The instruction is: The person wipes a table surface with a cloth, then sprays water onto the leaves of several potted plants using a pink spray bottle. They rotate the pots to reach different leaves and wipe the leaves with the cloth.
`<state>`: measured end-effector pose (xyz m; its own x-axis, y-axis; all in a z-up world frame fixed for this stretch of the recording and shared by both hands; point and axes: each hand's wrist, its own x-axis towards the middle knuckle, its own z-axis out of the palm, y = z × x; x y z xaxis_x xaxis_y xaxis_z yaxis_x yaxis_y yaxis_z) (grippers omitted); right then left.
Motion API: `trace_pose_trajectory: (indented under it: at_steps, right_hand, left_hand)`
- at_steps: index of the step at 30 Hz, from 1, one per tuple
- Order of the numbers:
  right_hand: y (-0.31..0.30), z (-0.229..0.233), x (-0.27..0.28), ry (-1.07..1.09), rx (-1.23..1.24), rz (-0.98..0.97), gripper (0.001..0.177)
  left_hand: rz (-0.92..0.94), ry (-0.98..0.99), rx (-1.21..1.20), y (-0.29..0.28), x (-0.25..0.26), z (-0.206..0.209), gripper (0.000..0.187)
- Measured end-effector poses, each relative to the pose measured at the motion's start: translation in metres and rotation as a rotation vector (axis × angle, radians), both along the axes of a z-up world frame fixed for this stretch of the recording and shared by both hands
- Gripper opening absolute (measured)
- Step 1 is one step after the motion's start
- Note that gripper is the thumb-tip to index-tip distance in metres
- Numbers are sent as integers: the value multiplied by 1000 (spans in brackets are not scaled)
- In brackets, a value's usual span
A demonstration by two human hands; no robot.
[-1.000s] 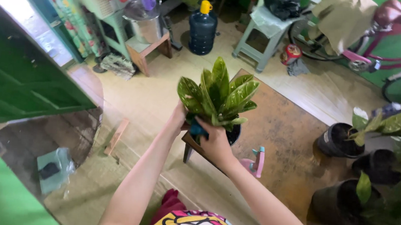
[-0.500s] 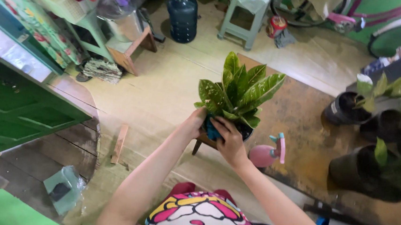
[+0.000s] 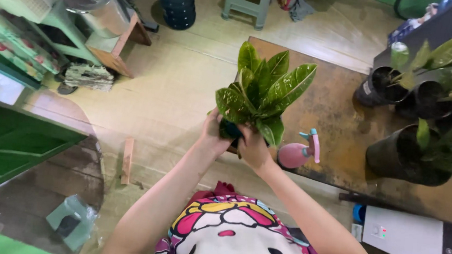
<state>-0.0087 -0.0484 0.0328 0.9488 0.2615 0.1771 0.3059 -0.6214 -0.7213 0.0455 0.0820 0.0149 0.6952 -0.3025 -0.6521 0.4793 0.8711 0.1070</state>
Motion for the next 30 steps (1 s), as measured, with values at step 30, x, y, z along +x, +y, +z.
trace_pose_trajectory:
  at_steps: [30]
  right_hand:
    - [57,-17,-12,281,303,-607,10]
  left_hand:
    - [-293,102,33,22,6,22,65]
